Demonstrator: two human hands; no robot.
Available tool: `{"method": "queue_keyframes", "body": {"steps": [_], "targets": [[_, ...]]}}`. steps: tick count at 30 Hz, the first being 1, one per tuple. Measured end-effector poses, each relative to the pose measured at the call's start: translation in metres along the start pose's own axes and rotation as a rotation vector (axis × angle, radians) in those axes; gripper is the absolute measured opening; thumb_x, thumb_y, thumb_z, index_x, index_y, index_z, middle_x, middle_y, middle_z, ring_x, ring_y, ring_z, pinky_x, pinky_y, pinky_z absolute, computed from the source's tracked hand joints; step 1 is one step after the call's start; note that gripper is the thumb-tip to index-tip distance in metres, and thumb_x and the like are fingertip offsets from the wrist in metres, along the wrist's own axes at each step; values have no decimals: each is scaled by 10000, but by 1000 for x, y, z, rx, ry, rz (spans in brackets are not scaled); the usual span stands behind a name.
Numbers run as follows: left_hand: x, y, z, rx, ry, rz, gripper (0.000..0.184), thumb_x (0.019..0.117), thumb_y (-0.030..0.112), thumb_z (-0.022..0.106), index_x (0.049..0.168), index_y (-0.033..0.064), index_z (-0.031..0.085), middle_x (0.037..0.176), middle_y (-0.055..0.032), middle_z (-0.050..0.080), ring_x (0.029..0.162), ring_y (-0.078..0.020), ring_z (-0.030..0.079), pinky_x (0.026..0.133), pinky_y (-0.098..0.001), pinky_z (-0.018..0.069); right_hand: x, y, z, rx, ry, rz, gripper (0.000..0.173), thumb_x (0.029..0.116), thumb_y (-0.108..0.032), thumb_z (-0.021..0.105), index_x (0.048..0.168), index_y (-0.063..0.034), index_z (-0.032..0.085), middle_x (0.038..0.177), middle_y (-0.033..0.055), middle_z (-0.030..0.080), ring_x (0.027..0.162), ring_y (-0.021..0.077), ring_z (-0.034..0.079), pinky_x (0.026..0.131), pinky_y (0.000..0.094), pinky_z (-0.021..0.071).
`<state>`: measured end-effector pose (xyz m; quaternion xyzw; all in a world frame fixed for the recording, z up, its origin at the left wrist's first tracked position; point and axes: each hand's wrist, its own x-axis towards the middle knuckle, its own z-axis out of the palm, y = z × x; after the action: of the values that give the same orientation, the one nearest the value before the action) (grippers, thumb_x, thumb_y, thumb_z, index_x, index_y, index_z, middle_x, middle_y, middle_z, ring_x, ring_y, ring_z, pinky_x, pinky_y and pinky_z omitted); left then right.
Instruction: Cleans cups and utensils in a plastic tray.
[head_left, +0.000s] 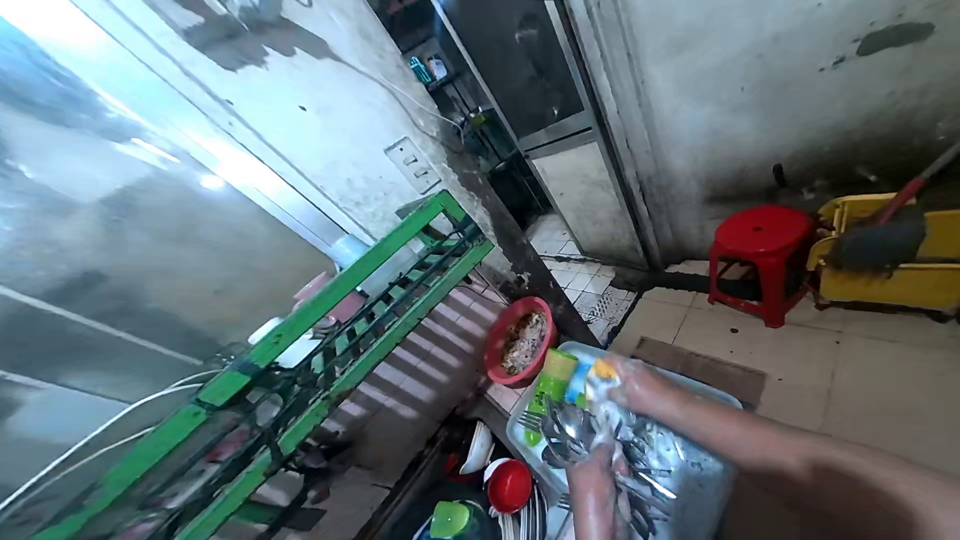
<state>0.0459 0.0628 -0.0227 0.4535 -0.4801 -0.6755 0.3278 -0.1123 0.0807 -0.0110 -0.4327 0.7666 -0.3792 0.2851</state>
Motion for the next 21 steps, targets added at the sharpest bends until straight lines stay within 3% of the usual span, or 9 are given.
{"method": "queue_keyframes", "body": {"steps": [2,5,8,10,12,15,18,21], "targets": [[-2,-1,-2,-74,-43,-19,146,1009,-37,520,876,-53,575,581,-60,531,459,-106,509,465,-228,479,22,12,-4,208,225,-26,583,938,-303,739,1427,-56,538,1259,257,649,1170,413,636,1009,627,487],[-1,-1,-8,-179,-131,-47,141,1032,-8,496,940,-63,589,600,-65,553,484,-111,541,488,-236,509,22,7,-17,387,131,37,737,883,-472,772,1448,-86,497,1280,221,636,1169,357,631,1013,580,495],[-2,2,-11,-199,-215,-92,152,1042,10,491,964,-67,597,634,-83,586,513,-125,576,513,-246,533,0,-7,-16,147,-19,-20,467,933,-373,743,1280,-74,649,1175,178,679,1103,318,650,988,551,500],[-1,-1,-16,-151,-255,-114,187,1055,46,498,952,-61,612,689,-100,625,558,-136,605,546,-259,554,-2,-6,-20,121,133,-106,346,961,-295,707,1213,-59,688,1119,188,701,1062,336,669,965,572,508],[2,-5,-18,-109,-240,-120,209,1054,66,514,933,-59,630,684,-89,616,564,-136,583,563,-269,537,3,-8,-31,296,310,-58,363,970,-274,704,1265,-64,673,1127,196,703,1043,338,678,942,584,524],[5,-1,-6,-131,-164,-120,252,1064,81,507,880,-48,622,625,-55,572,487,-97,522,494,-221,493,0,-16,-27,595,381,108,495,954,-289,734,1362,-55,578,1184,223,665,1074,357,652,945,589,512],[12,4,5,-143,-124,-94,248,1061,90,514,843,-7,582,587,-41,525,475,-109,504,493,-243,486,-19,-22,7,528,254,181,543,942,-280,748,1384,-32,553,1196,222,664,1091,346,658,964,545,524],[19,4,-2,-181,-186,-65,276,1078,107,469,894,-27,625,662,-66,601,564,-131,586,555,-260,531,-25,-22,-5,434,132,199,506,976,-301,707,1389,-41,571,1262,226,647,1170,349,629,1034,553,474]]}}
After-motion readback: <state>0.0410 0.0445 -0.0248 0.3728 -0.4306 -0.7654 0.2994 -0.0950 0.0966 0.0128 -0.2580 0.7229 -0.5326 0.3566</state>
